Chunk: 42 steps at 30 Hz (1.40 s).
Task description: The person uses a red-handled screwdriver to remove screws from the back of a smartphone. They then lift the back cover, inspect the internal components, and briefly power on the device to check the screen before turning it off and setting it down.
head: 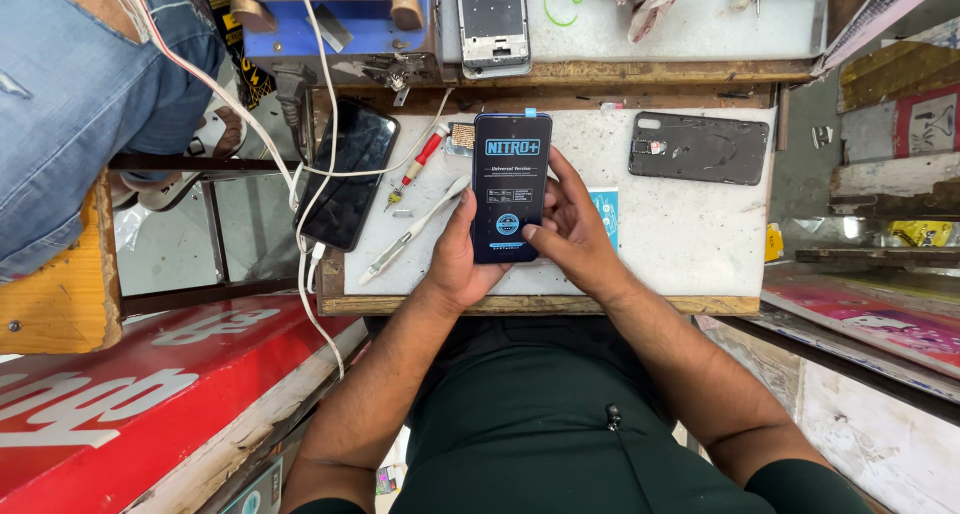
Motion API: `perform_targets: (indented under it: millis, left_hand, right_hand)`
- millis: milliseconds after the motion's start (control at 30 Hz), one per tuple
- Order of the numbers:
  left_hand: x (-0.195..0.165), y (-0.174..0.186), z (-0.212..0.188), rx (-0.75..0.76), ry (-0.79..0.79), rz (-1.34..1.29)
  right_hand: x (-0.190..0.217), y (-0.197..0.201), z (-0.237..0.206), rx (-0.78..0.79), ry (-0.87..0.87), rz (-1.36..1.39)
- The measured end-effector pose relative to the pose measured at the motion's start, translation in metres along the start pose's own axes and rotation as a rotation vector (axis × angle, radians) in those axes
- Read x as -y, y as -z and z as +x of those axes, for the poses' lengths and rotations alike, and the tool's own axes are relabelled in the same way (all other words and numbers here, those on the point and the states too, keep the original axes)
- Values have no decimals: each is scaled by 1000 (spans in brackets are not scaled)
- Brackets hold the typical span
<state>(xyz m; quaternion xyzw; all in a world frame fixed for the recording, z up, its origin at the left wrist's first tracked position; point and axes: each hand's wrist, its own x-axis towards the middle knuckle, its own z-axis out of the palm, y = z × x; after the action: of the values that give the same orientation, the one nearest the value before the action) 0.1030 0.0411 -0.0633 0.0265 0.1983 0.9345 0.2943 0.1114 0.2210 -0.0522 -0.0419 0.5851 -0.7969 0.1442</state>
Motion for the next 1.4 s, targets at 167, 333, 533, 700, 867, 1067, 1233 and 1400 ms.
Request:
perform_targets:
  millis: [167, 333, 533, 700, 867, 1067, 1233, 1400]
  left_hand:
    - [0, 1, 1, -7, 33, 20]
    - [1, 3, -1, -56, 39, 52]
    - [0, 1, -2, -31, 31, 26]
    - [0, 0, 0, -36, 30, 35]
    - [1, 1, -1, -24, 16, 32]
    - [3, 3, -1, -29, 13, 27]
    - [2, 3, 0, -17, 4, 34]
    - [2, 3, -1, -19, 7, 26]
  right_hand:
    - [9, -14, 1, -49, 34, -147]
    - [14, -35, 4, -134, 78, -366]
    - [9, -27, 3, -59, 157, -243]
    - [3, -8, -2, -46, 27, -181]
    - [0, -3, -2, -40, -13, -102]
    - [-2, -2, 0, -37, -28, -79]
    - [-3, -3, 1, -28, -29, -124]
    - [-1, -3, 1, -14, -29, -98]
